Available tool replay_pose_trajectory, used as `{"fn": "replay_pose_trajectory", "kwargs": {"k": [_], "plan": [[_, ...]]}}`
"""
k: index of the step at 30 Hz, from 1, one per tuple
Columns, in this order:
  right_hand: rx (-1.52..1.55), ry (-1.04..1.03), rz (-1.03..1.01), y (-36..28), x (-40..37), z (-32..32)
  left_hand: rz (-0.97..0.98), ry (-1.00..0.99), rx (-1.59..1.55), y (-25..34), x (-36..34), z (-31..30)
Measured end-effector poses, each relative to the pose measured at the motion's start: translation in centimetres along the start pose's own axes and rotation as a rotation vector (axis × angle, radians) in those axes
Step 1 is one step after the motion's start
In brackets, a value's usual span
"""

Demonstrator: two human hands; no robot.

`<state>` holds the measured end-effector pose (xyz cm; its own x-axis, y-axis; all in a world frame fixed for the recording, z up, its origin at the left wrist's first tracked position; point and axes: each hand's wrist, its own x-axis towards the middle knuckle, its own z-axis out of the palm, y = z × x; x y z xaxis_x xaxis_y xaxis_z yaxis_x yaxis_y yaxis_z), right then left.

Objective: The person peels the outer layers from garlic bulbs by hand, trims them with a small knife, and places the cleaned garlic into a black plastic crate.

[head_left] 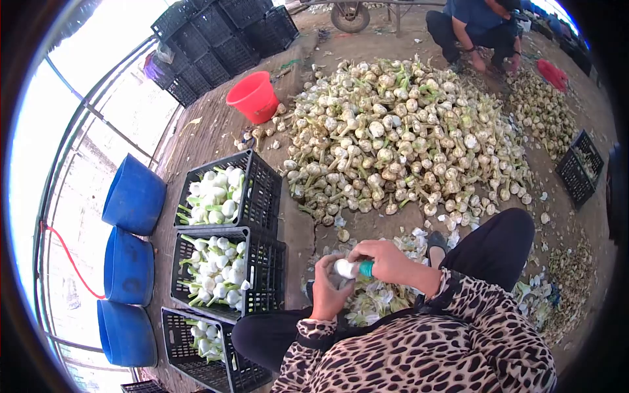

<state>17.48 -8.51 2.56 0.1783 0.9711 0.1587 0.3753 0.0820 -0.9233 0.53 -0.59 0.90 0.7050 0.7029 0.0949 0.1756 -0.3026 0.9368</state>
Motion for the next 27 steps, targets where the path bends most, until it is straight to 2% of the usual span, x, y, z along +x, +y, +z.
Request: {"fn": "replay_pose_trajectory", "kwargs": {"k": [3, 8, 9, 10, 11, 13, 14, 16, 18, 19, 20, 21, 22, 23, 24, 25, 26, 27], "plan": [[0.215, 0.026, 0.189, 0.7, 0.0, 0.0, 0.068, -0.005, 0.093, 0.4, -0.4, -0.1], [-0.160, 0.190, 0.003, 1.2, -0.2, 1.5, 0.030, 0.051, 0.174, 0.4, -0.8, -0.7], [-0.198, 0.214, -0.056, 1.6, 0.1, 2.3, 0.003, 0.071, 0.054, 1.3, -0.9, -0.9], [0.099, 0.222, 0.175, 3.5, 0.1, 3.1, 0.014, 0.073, 0.104, 2.0, -1.1, -1.5], [0.380, 0.187, 0.427, 5.6, 0.5, 3.8, 0.005, 0.109, 0.002, 1.4, -1.8, -1.9], [0.909, 0.134, 0.627, 2.9, 0.8, 2.9, 0.022, 0.145, -0.159, 2.4, -2.6, -3.4], [0.865, 0.035, 0.617, 2.6, 0.9, 3.0, 0.000, 0.226, -0.303, 2.7, -3.0, -4.2], [0.749, -0.084, 0.585, 3.1, 0.9, 3.6, 0.015, 0.471, -0.384, 4.7, -3.8, -6.9], [0.608, -0.125, 0.542, 4.0, 0.9, 3.3, -0.224, 0.853, -0.675, 6.9, -5.4, -11.4], [0.500, -0.116, 0.524, 5.4, 0.8, 3.3, 0.030, 0.877, -0.859, 0.7, -9.0, -15.4], [0.409, -0.112, 0.367, 8.3, 0.0, 4.5, -0.084, 1.081, 0.023, 1.0, -11.9, -18.1], [0.292, -0.080, 0.228, 11.8, -0.8, 4.9, 0.076, 1.129, -0.477, 3.6, -11.6, -19.3], [0.182, -0.132, 0.142, 12.7, -1.0, 4.9, 0.267, 1.188, -0.971, 6.2, -11.1, -20.6], [0.228, -0.146, 0.121, 13.6, -1.7, 4.9, 0.257, 1.114, -1.068, 4.5, -12.4, -22.5], [0.124, -0.246, 0.351, 14.8, -2.3, 5.3, 0.241, 1.041, -1.163, 3.0, -13.8, -24.3], [-0.012, -0.201, 0.157, 16.4, -3.3, 6.1, 0.197, 1.023, -1.170, 3.7, -12.5, -22.7], [-0.086, -0.311, 0.310, 14.0, -3.2, 5.2, 0.163, 1.020, -1.162, 3.6, -11.1, -21.6], [-0.214, -0.390, 0.295, 15.2, -3.2, 6.0, 0.129, 0.854, -1.212, 1.7, -9.7, -20.8]]}}
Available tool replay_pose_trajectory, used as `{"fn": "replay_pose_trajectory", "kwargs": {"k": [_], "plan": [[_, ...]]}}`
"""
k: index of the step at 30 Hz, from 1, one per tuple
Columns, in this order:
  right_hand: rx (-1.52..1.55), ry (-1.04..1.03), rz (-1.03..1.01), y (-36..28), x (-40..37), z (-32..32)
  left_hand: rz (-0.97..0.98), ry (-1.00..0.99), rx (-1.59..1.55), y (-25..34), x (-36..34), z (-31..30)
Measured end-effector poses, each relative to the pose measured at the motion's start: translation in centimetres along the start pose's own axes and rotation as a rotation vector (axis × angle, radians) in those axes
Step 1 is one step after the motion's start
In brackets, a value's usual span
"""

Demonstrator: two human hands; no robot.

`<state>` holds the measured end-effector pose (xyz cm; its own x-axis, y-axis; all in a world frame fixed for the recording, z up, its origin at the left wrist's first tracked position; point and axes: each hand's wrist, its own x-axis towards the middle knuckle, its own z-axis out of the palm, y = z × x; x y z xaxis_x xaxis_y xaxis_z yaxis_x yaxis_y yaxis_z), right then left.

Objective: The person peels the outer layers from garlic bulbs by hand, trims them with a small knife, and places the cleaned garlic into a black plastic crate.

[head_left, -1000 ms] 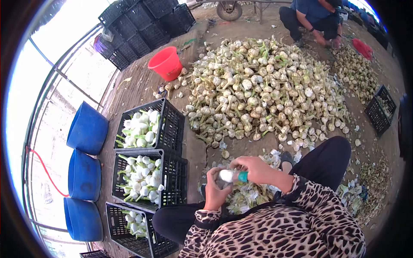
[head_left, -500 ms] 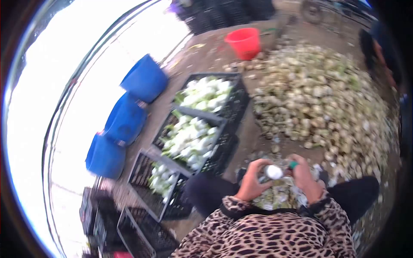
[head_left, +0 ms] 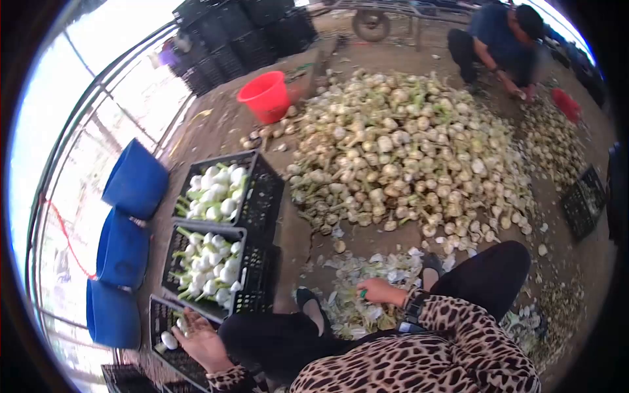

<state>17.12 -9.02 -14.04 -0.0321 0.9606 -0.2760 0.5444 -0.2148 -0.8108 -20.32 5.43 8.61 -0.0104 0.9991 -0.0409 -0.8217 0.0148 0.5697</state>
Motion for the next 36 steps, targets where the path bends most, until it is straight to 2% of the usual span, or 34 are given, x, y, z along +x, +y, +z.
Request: {"fn": "replay_pose_trajectory", "kwargs": {"k": [1, 2, 3, 4, 6, 7, 8, 10, 13, 15, 17, 18, 21, 22, 25, 26, 28, 29, 30, 31, 32, 33, 36], "plan": [[-0.066, -0.065, 0.004, 1.0, -0.1, 0.7, -0.113, -0.103, -0.012, -2.2, 0.7, -0.6], [-0.132, -0.135, 0.002, 1.9, 0.1, 1.1, -0.023, 0.085, 0.142, -6.7, -0.5, 3.4], [-0.203, -0.211, -0.002, 2.9, 0.3, 1.4, -0.336, -0.157, 0.034, -9.0, -0.1, 3.0], [-0.139, -0.148, 0.031, 4.3, 0.5, 1.9, -0.370, -0.037, 0.143, -12.6, -1.4, 5.5], [-0.011, -0.029, 0.093, 7.1, 0.5, 2.6, -0.550, -0.040, 0.221, -18.7, -1.7, 5.9], [-0.033, 0.015, 0.119, 7.6, 0.6, 1.8, -0.590, -0.096, 0.335, -21.3, -1.9, 5.1], [-0.056, 0.056, 0.143, 7.7, 0.7, 1.2, -0.641, -0.049, 0.464, -23.2, -2.4, 4.9], [-0.094, 0.059, 0.259, 7.8, 1.4, -1.3, -0.758, -0.017, 0.538, -25.6, -3.3, 4.0], [-0.103, 0.618, 0.201, 9.9, 4.4, -4.5, -0.853, -0.101, 0.691, -27.8, -3.9, 3.3], [0.040, 0.571, 0.430, 10.8, 7.5, -9.3, -0.880, -0.165, 0.737, -28.7, -3.6, 3.1], [0.374, 0.719, 0.228, 11.1, 10.4, -13.6, -0.889, -0.210, 0.748, -29.5, -3.3, 2.7], [0.400, 0.735, 0.306, 11.3, 12.2, -15.6, -0.926, -0.188, 0.772, -29.4, -3.1, 3.1], [0.717, 0.681, 0.399, 14.1, 17.9, -18.6, -1.004, -0.156, 0.825, -29.7, -2.7, 3.5], [0.804, 0.651, 0.428, 12.0, 18.2, -19.9, -1.003, -0.184, 0.840, -29.5, -2.6, 3.5], [0.924, 0.645, 0.413, 12.2, 19.7, -20.3, -0.990, -0.182, 0.796, -29.3, -2.4, 3.2], [0.836, 0.636, 0.566, 12.4, 20.0, -19.8, -0.945, -0.228, 0.848, -29.1, -2.3, 3.1], [0.554, 0.480, 0.488, 10.1, 18.3, -18.5, -0.852, -0.320, 0.945, -29.0, -1.7, 3.1], [0.413, 0.399, 0.446, 8.5, 16.9, -17.6, -0.828, -0.270, 0.904, -28.8, -1.5, 3.2], [0.590, 0.393, 0.373, 5.0, 14.3, -17.0, -0.804, -0.217, 0.863, -28.7, -1.2, 3.5], [0.508, 0.360, 0.248, 2.9, 12.2, -16.7, -0.779, -0.158, 0.823, -28.5, -1.0, 3.6], [0.430, 0.320, 0.126, 1.2, 10.3, -16.1, -0.753, -0.181, 0.810, -28.2, -1.1, 3.3], [0.359, 0.278, 0.006, -0.6, 8.3, -15.4, -0.813, -0.171, 0.706, -27.7, -1.1, 3.5], [0.352, 0.003, -0.027, -8.1, 2.6, -15.5, -0.983, -0.197, 0.453, -26.2, -1.2, 4.9]]}}
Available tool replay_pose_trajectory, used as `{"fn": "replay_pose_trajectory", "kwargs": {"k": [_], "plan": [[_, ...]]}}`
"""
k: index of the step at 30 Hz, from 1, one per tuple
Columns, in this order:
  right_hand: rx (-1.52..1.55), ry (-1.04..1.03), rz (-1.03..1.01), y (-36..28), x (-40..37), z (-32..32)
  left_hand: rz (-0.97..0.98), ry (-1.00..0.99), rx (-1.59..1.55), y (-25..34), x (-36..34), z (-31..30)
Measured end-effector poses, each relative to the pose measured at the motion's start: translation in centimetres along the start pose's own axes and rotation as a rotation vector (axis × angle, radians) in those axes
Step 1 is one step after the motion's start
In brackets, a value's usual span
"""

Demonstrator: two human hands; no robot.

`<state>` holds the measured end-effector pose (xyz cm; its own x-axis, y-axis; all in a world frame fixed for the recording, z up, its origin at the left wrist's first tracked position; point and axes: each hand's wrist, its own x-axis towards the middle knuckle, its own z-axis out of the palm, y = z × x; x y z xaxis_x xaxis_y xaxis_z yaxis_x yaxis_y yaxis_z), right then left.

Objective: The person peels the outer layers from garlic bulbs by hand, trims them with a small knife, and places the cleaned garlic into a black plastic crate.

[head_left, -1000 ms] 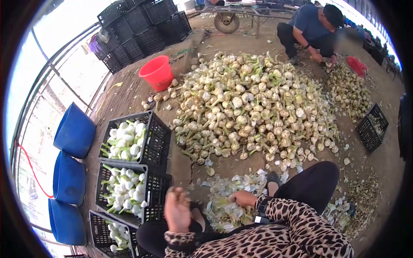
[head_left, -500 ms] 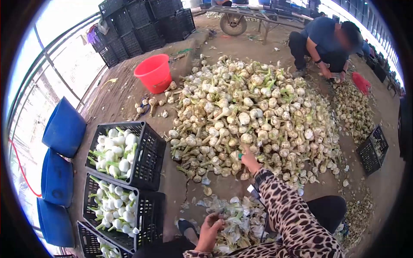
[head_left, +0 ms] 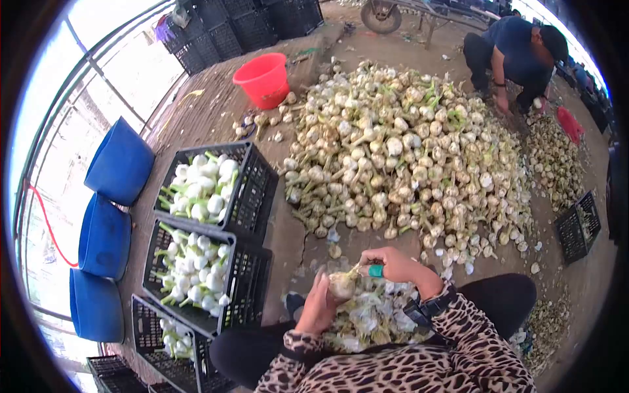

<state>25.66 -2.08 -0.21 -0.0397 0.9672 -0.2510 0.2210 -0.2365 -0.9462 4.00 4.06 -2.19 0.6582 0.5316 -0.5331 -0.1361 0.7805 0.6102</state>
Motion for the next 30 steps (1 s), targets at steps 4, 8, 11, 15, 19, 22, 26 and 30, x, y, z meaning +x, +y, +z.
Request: {"fn": "replay_pose_trajectory", "kwargs": {"k": [4, 8, 11, 15, 19, 22, 26, 30], "plan": [[0.331, 0.202, -0.136, -0.7, -4.1, 3.4, 0.019, -0.208, -0.024, 0.1, -2.6, 1.3], [1.112, 0.209, -0.231, 1.0, -6.5, 5.6, 0.155, -0.226, 0.035, -0.1, -4.1, 1.3], [0.144, 0.316, 0.129, 0.2, -6.2, 6.3, 0.369, -0.193, 0.277, -0.5, -5.1, 1.5], [0.632, 0.283, -0.001, -3.3, -6.6, 9.7, 0.731, -0.139, 0.802, -1.8, -4.1, -0.6], [0.710, 0.321, 0.141, -3.2, -5.2, 10.9, 0.887, -0.085, 0.983, -1.8, -4.9, -0.3], [0.492, 0.388, 0.100, -2.5, -4.9, 11.3, 0.906, -0.085, 0.973, -1.6, -5.6, -0.5], [0.151, 0.538, -0.202, -2.4, -5.1, 11.1, 0.681, -0.123, 0.551, -1.0, -6.6, 1.2], [0.217, 0.476, -0.188, -2.9, -5.5, 10.3, 0.638, -0.113, 0.490, -1.1, -6.6, 1.2]]}}
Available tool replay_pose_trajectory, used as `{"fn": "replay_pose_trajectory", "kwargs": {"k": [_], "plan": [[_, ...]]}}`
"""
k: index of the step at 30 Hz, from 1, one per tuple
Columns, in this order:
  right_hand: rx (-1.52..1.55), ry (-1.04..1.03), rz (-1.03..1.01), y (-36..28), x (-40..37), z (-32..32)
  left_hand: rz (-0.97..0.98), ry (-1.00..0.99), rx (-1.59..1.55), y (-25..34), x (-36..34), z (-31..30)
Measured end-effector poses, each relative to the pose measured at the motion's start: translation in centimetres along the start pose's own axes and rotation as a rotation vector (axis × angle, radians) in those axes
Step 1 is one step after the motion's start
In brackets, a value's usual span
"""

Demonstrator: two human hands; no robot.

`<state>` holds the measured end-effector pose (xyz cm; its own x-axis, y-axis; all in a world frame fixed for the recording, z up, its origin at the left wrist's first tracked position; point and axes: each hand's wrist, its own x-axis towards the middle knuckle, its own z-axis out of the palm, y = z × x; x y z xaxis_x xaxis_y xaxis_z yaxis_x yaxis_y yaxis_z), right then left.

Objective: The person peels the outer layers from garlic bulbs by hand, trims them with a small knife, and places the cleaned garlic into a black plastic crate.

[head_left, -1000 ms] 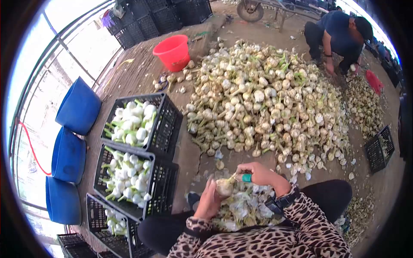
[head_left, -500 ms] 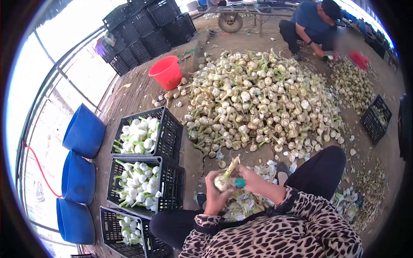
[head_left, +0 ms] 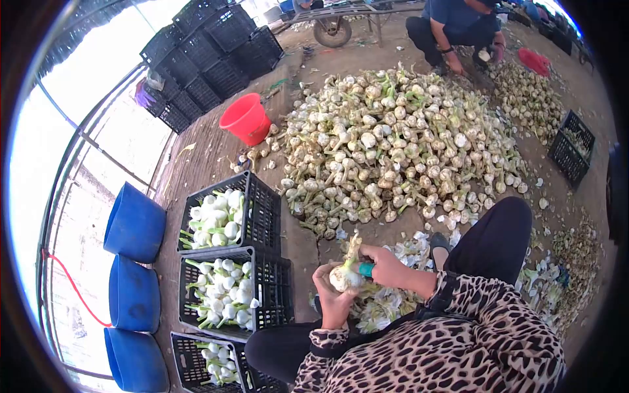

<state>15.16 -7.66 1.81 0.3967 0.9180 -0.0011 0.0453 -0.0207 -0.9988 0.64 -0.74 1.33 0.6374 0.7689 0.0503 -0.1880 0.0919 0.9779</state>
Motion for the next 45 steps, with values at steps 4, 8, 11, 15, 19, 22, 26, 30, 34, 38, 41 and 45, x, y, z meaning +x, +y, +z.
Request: {"fn": "replay_pose_trajectory", "kwargs": {"k": [4, 8, 11, 15, 19, 22, 26, 30, 34, 38, 41, 45], "plan": [[0.253, -0.064, 0.183, -0.1, 0.2, -0.5, 0.050, -0.018, 0.018, -0.1, 0.4, 0.3], [0.061, 0.026, 0.272, 0.6, 0.1, -0.4, 0.153, -0.072, 0.195, -1.3, 0.6, 0.4], [-0.121, 0.040, 0.162, 2.4, 0.5, -0.4, 0.120, -0.038, 0.131, -1.4, 0.3, 0.6], [-0.066, 0.016, 0.183, 0.4, -0.1, -1.0, 0.057, -0.015, 0.057, -1.3, 0.3, 0.5], [0.042, 0.032, 0.031, -0.2, -0.3, -1.1, -0.147, 0.020, -0.187, -1.1, 0.4, 0.0], [0.012, 0.071, -0.141, 0.0, -0.1, -1.2, -0.386, -0.021, -0.603, -1.4, 0.7, -0.3], [-0.118, 0.060, -0.183, 0.6, 0.1, -1.5, -0.580, 0.005, -0.730, -0.9, 1.3, 0.5], [-0.217, 0.105, -0.216, 0.7, 0.2, -1.8, -0.463, 0.017, -0.550, -2.5, 1.0, 0.3], [0.027, 0.038, -0.174, 0.3, 0.1, -1.8, -0.429, 0.024, -0.503, -2.4, 0.7, 0.6], [0.794, -0.066, 0.337, 1.2, 0.1, -1.7, -0.537, -0.007, -0.715, -2.0, 0.7, -0.2], [1.071, -0.042, 0.334, 0.8, 0.3, -2.4, -0.547, -0.128, -0.776, -2.0, 0.9, -0.7], [1.275, 0.262, 0.258, 4.8, 2.5, -5.1, -0.565, -0.203, -0.994, -1.7, 0.5, -0.9]]}}
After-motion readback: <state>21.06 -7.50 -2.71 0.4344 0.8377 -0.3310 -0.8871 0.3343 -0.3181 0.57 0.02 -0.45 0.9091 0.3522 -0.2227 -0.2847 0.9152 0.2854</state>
